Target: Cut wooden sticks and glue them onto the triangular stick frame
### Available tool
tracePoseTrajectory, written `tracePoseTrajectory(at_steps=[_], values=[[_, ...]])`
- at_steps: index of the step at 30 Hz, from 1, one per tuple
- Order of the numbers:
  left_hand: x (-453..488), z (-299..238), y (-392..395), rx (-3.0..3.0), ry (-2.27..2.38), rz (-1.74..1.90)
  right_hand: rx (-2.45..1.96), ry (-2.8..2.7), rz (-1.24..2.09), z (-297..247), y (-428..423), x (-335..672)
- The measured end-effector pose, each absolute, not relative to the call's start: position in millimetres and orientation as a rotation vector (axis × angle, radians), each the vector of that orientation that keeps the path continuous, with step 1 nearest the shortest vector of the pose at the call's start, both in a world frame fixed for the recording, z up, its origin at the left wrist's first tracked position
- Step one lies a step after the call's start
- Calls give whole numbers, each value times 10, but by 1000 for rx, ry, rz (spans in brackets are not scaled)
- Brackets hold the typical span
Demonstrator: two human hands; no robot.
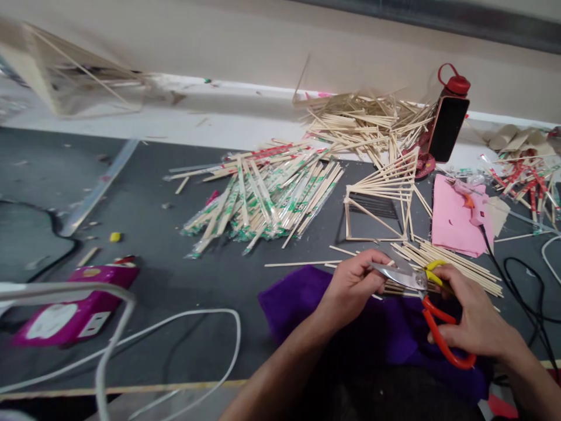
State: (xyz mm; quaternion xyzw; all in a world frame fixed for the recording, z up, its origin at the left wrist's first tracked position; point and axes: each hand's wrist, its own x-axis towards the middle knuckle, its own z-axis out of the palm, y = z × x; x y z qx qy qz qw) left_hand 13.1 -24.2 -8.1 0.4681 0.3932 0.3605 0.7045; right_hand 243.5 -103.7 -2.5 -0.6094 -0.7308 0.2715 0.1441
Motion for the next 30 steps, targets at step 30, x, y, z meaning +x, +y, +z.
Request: tracePoseTrajectory(at_steps=[30], values=[[129,-167,-285,1517,928,759,-1723,-2117,731,-58,-990,2286]])
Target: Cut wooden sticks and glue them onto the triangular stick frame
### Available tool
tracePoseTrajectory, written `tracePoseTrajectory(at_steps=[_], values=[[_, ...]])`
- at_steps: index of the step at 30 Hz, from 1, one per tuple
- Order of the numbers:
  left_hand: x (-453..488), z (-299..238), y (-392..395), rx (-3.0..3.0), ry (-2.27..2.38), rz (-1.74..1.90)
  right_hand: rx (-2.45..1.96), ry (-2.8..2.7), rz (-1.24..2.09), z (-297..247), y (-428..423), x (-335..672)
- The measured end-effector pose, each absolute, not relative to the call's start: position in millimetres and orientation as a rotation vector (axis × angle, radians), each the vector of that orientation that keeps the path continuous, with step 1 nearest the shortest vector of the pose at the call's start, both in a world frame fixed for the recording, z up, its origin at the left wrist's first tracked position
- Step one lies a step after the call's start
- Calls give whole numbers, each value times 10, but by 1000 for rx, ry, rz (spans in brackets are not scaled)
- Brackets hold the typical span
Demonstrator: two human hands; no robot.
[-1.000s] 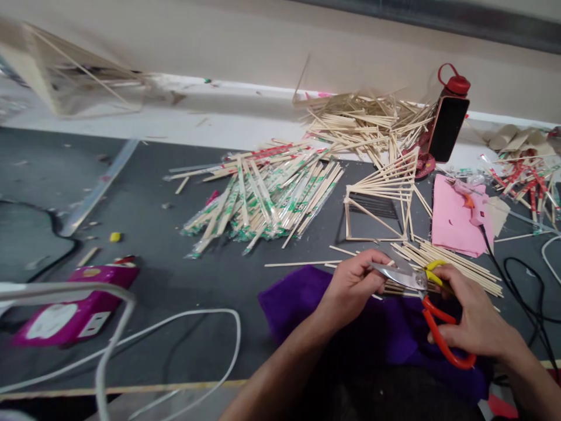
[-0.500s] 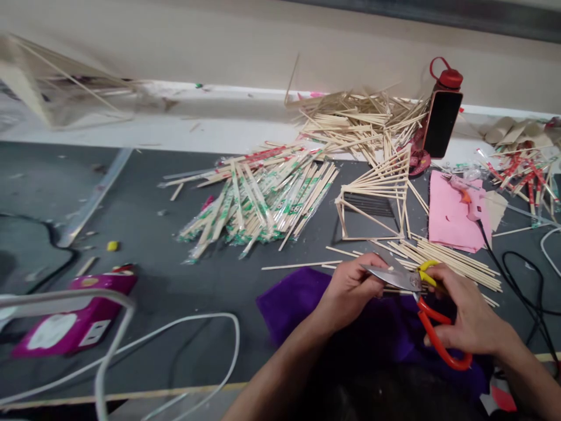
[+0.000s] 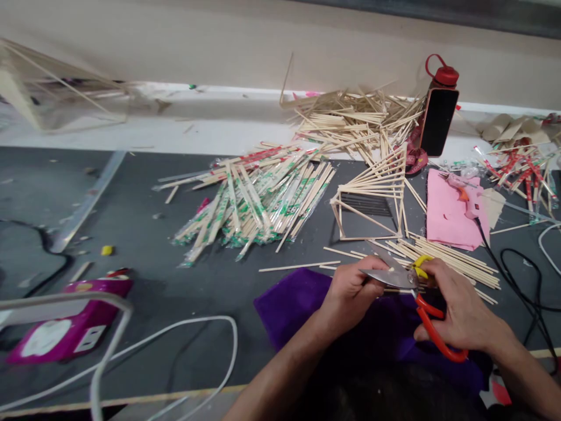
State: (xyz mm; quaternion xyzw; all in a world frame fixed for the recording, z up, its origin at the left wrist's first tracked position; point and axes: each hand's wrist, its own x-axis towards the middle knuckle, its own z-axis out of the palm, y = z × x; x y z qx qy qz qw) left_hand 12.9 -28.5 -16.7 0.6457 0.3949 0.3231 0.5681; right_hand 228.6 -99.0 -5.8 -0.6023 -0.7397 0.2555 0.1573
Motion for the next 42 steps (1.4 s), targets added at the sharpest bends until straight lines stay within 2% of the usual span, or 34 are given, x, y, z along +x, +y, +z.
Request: tracePoseTrajectory(at_steps=[15,21,29,35,39,42], values=[[143,-162,-314,1612,833,839,-1552,-2139,449,-179,-961,2252],[181,-188,-326,1632,1136,859,-1621,-2114,467,-199,-943,2271],[208,-225,-321,2315,1218,1022,-1694,-1961,485,-125,-865,2133],[131,-229,-307,2614,1354,942,-1697,-1919,564,-122,-846,1990],[69,-212,-278,2543,1197,902,-1662,-1962,593,-119,-834,2029],[70,-184,-271,2278,1067,886,-1635,-2002,613,-131,-846,2117]])
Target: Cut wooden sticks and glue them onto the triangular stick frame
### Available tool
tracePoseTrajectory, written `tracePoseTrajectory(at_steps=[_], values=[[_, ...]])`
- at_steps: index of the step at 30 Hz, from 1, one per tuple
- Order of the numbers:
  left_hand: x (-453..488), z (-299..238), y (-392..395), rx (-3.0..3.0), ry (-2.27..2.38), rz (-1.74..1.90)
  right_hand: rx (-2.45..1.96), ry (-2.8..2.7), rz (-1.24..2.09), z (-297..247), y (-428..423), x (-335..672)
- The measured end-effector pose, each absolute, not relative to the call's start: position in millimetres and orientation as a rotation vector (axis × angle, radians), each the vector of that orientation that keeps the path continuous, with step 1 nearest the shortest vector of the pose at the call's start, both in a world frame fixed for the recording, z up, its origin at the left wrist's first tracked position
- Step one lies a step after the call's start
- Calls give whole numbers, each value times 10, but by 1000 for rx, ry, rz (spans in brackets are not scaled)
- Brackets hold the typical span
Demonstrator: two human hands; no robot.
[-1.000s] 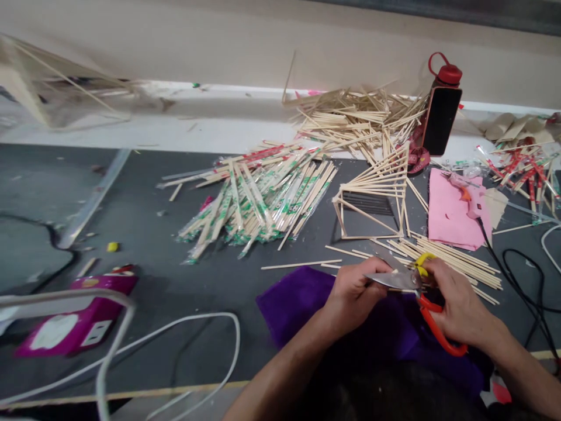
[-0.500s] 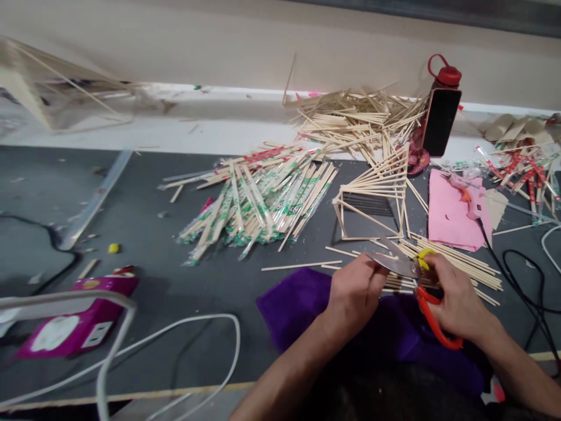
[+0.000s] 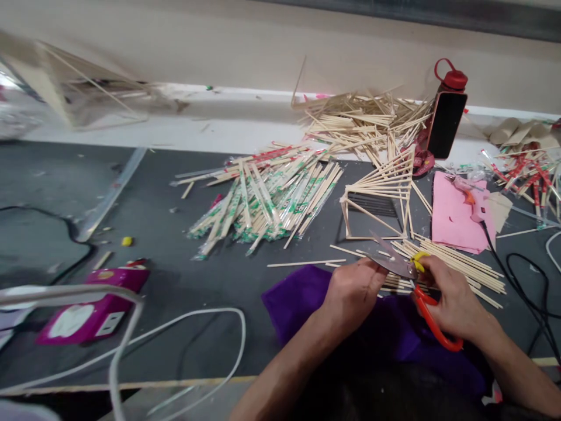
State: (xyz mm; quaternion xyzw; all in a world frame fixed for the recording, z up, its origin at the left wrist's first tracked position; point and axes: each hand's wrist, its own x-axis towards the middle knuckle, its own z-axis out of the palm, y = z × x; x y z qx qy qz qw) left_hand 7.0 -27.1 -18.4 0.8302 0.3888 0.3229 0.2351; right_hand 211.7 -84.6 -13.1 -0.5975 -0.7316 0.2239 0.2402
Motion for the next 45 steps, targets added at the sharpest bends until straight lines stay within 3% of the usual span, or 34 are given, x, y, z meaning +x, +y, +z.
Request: tracePoseTrajectory(at_steps=[14,25,39,45], values=[[180,-78,-366,1200,760,619,-1430,-2211,591,-118,-803,2434],[199,-108,-394,764,603,436,-1284,-2287,574,-49,-697,2468],[216,-152,-350,789,605,447,-1251,-2286,549,-140,-686,2482],[262,-180,-337,1056,933,736,-1396,-2231,456,-161,-698,2451]])
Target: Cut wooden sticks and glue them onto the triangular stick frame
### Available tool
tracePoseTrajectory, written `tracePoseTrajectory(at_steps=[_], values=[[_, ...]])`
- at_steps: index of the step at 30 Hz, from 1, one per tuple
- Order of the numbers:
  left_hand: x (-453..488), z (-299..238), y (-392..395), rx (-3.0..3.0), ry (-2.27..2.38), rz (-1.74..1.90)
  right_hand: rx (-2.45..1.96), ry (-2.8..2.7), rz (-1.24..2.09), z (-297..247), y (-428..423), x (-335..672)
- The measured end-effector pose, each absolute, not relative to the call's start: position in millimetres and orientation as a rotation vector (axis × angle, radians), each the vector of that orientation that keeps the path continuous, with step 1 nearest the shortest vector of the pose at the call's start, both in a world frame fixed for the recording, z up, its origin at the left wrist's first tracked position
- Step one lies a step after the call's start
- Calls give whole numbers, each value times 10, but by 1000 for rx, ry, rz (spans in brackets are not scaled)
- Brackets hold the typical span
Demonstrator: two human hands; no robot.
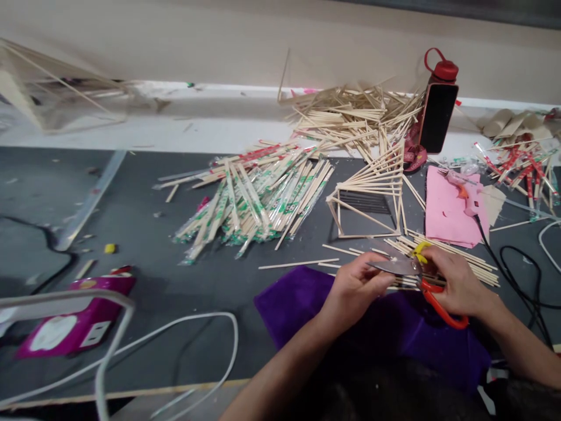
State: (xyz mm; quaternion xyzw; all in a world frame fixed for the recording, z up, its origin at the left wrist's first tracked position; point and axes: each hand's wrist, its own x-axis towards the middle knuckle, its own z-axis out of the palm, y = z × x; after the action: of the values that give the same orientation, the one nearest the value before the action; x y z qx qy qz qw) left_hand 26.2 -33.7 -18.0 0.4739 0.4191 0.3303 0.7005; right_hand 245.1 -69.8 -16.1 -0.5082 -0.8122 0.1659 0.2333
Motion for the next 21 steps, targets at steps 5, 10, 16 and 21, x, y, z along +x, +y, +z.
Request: tracePoseTrajectory(at_steps=[5,10,16,21], values=[[230,-281,-326,1350,1109,972,-1469,-2245,389,-171,-736,2386],[199,-312,-329,1578,1069,1045,-1483,-2292,371,-199,-753,2387],[202,-315,-343,1742,1030,1104,-1485,-2308,340,-188,-752,2361],[186,-298,-352,1824,1022,1124,-1472,-2264,356,-198,-752,2334]])
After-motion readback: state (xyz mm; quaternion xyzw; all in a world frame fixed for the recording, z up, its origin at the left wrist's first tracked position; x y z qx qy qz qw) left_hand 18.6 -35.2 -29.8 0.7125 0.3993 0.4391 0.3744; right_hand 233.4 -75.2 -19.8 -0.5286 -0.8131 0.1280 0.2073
